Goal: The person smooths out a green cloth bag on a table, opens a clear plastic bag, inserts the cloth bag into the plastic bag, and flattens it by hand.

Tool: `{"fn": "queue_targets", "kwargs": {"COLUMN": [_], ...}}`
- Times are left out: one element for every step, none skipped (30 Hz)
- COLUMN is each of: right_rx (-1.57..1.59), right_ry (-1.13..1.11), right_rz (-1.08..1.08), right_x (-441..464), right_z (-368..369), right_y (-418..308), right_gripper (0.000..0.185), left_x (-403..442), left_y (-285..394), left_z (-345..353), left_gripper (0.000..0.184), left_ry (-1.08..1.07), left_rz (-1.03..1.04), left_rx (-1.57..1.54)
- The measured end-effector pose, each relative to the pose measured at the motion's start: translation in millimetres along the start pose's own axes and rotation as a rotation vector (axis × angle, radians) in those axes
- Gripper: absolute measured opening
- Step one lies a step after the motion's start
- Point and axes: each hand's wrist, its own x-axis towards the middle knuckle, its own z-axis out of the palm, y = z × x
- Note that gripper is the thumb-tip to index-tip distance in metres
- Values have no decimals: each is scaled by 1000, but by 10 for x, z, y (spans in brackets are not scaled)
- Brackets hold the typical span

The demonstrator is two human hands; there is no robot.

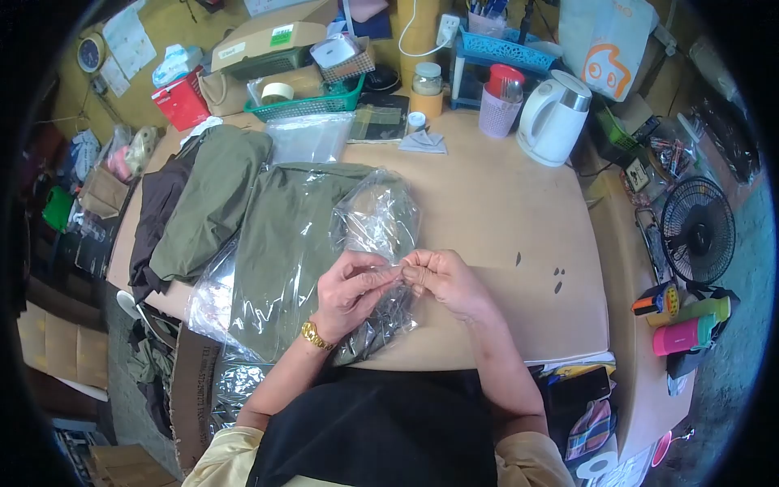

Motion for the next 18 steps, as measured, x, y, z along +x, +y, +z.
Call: {"fn": "queue_targets", "kwargs": {"right_rx": [-14, -28, -26, -98, -171, -169, -280, -392, -391, -474, -558, -556, -681, -802, -806, -587, -369, -360], "right_ry": [21, 41, 44, 85, 126, 127, 224, 320, 322, 435, 549, 554, 804, 1058, 1063, 923, 782, 661], "right_rz": [-1, -3, -4, -24, -44, -47, -138, -230, -231, -294, -357, -356, -561, -769, -774, -758, -731, -563], "right_x": [-22, -35, -37, -35, -30, -25, -21, -16, -7, 4, 16, 43, 59, 32, -60, -188, -308, -394], "right_z": [3, 4, 3, 3, 0, -8, -18, -33, -59, -99, -148, -225, -329, -418, -498, -564, -570, -469], "right_y": [-38, -64, -74, -85, -94, -96, -90, -89, -101, -118, -144, -209, -303, -368, -394, -392, -346, -258], "right_gripper": [15, 13, 13, 9, 6, 6, 4, 3, 3, 3, 3, 3, 5, 8, 8, 5, 8, 4], "left_x": [-7, -10, -9, 1, 15, 26, 18, 2, -1, 25, 70, 112, 120, 115, 116, 96, 39, -107], "left_y": [11, 25, 40, 57, 75, 94, 118, 145, 171, 227, 307, 374, 403, 392, 356, 319, 289, 156], "left_z": [-3, -18, -27, -25, -20, -17, -18, -18, -17, -25, -43, -62, -144, -315, -482, -639, -789, -833], "left_gripper": [25, 25, 24, 24, 23, 23, 23, 21, 19, 19, 21, 24, 24, 26, 31, 36, 41, 54], "left_ry": [-4, -6, -7, -9, 29, 67, 65, 83, 101, 98, 54, 8, 5, -18, -37, -117, -202, -272], "left_rz": [1, -24, -49, -47, -64, -80, -79, -100, -121, -121, -147, -172, -172, -248, -318, -350, -382, -507], "left_rx": [-3, -16, -27, -29, -28, -27, -27, 2, 32, 31, 42, 54, 49, 76, 103, 256, 409, 475]}}
